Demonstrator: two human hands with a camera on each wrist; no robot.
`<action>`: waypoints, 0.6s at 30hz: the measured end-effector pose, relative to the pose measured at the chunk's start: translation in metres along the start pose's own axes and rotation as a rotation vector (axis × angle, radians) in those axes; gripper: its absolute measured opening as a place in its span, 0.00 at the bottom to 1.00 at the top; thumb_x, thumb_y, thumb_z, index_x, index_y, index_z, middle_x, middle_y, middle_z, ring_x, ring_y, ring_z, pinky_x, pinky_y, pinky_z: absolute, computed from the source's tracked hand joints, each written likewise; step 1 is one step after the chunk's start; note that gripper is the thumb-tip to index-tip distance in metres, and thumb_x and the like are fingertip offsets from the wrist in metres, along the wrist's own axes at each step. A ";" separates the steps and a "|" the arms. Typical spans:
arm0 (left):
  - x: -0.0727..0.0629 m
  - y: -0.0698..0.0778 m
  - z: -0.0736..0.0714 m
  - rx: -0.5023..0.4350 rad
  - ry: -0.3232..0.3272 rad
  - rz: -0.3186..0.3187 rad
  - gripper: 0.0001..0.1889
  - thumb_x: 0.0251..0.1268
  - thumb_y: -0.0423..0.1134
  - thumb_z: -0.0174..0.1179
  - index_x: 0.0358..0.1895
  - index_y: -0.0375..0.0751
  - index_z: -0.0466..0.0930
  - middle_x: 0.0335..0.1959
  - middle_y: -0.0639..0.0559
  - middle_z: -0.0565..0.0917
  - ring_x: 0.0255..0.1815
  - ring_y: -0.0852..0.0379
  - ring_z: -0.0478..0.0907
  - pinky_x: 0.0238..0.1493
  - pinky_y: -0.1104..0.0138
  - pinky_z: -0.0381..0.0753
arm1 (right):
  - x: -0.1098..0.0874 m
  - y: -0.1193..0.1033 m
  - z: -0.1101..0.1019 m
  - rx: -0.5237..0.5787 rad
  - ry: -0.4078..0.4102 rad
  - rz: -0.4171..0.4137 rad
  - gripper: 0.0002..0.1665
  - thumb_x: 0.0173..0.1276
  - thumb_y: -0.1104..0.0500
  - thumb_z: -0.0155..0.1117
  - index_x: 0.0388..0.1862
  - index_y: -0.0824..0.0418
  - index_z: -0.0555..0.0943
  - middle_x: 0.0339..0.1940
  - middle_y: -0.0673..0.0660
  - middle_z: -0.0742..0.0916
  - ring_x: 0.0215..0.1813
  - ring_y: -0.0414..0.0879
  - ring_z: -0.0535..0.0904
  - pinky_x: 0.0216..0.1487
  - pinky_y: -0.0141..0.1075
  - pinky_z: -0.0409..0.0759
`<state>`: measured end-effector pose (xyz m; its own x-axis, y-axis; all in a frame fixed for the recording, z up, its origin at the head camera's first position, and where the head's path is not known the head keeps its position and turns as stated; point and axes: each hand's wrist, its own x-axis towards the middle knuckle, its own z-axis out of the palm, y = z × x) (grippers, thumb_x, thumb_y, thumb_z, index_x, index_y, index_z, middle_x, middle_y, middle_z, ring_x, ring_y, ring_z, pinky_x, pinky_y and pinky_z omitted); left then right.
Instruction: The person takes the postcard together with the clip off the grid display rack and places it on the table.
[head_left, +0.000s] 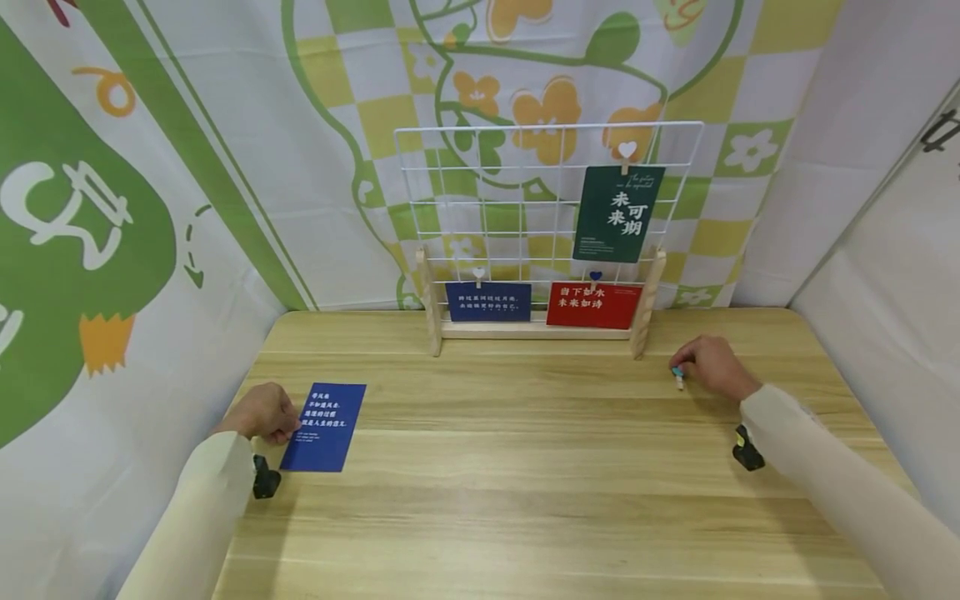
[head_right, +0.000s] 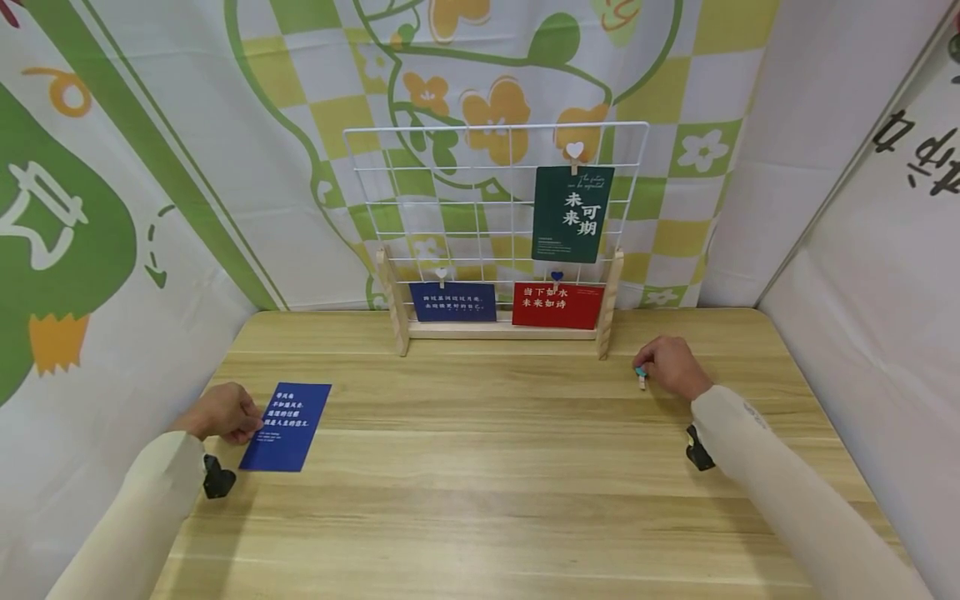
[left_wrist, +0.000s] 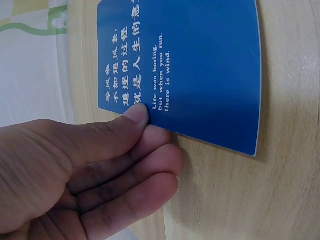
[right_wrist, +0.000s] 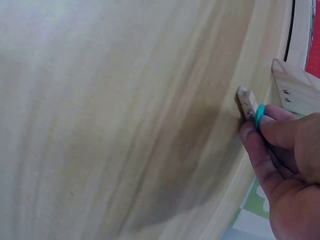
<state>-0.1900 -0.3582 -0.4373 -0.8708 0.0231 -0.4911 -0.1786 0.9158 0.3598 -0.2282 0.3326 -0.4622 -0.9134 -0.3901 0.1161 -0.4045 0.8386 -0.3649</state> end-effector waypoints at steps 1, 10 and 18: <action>0.000 0.000 0.000 0.001 -0.002 -0.002 0.08 0.63 0.25 0.59 0.26 0.31 0.82 0.17 0.50 0.80 0.20 0.58 0.76 0.23 0.69 0.80 | -0.001 -0.001 0.001 0.002 0.006 0.004 0.05 0.59 0.72 0.67 0.30 0.66 0.88 0.30 0.61 0.90 0.38 0.60 0.87 0.43 0.52 0.83; 0.000 0.001 -0.001 0.022 0.009 -0.015 0.09 0.63 0.26 0.59 0.25 0.31 0.82 0.17 0.51 0.79 0.19 0.58 0.76 0.24 0.68 0.79 | -0.009 0.000 0.013 -0.005 0.118 -0.042 0.09 0.56 0.76 0.62 0.30 0.67 0.87 0.29 0.63 0.89 0.35 0.59 0.86 0.37 0.49 0.84; 0.001 -0.003 -0.001 0.023 0.018 -0.004 0.07 0.62 0.26 0.60 0.26 0.31 0.83 0.17 0.51 0.80 0.19 0.59 0.78 0.25 0.67 0.82 | -0.011 -0.006 0.014 -0.048 0.083 0.038 0.11 0.61 0.75 0.60 0.34 0.68 0.88 0.34 0.65 0.90 0.41 0.62 0.86 0.44 0.53 0.84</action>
<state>-0.1908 -0.3611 -0.4380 -0.8783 0.0123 -0.4780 -0.1717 0.9249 0.3393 -0.2150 0.3262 -0.4741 -0.9280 -0.3264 0.1795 -0.3691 0.8705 -0.3256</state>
